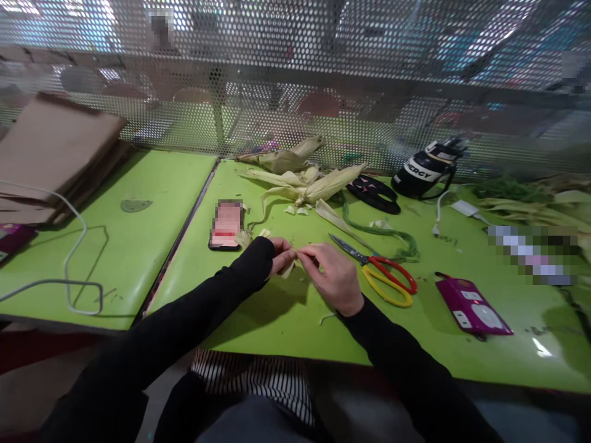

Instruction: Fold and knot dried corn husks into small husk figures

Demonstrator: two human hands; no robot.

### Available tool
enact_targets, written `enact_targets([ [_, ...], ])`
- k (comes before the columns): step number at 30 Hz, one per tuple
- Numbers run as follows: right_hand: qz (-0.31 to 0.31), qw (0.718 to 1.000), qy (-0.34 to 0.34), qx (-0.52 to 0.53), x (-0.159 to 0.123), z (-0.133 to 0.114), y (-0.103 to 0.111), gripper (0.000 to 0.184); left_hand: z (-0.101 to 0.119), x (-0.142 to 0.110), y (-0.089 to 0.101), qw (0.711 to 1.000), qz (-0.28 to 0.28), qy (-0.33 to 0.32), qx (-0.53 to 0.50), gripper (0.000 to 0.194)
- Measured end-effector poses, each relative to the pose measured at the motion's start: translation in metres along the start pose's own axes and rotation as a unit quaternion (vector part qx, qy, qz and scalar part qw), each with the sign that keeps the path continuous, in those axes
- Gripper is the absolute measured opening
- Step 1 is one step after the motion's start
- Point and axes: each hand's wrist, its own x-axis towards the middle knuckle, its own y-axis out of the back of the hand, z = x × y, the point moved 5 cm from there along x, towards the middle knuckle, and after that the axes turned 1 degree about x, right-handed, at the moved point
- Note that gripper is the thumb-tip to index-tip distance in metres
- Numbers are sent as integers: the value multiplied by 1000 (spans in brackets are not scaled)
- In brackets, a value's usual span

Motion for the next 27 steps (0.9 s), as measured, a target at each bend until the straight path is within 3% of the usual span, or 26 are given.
enact_targets([
  [5, 18, 990, 102, -91, -2, -7, 1, 8, -12, 5, -4, 999, 4, 22, -48, 26],
  [11, 15, 989, 124, -77, -6, -6, -1, 19, -8, 6, -3, 994, 12, 37, -103, 23],
  [16, 23, 994, 87, -65, -3, -7, 1, 12, 1, 4, 0, 996, 14, 39, -76, 20],
  [22, -9, 997, -45, 68, 0, 4, -1, 14, -1, 4, -2, 997, 14, -10, -71, 28],
  [27, 0, 997, -48, 55, -3, 5, -2, 12, -10, 6, 0, 999, 22, -11, -30, 32],
])
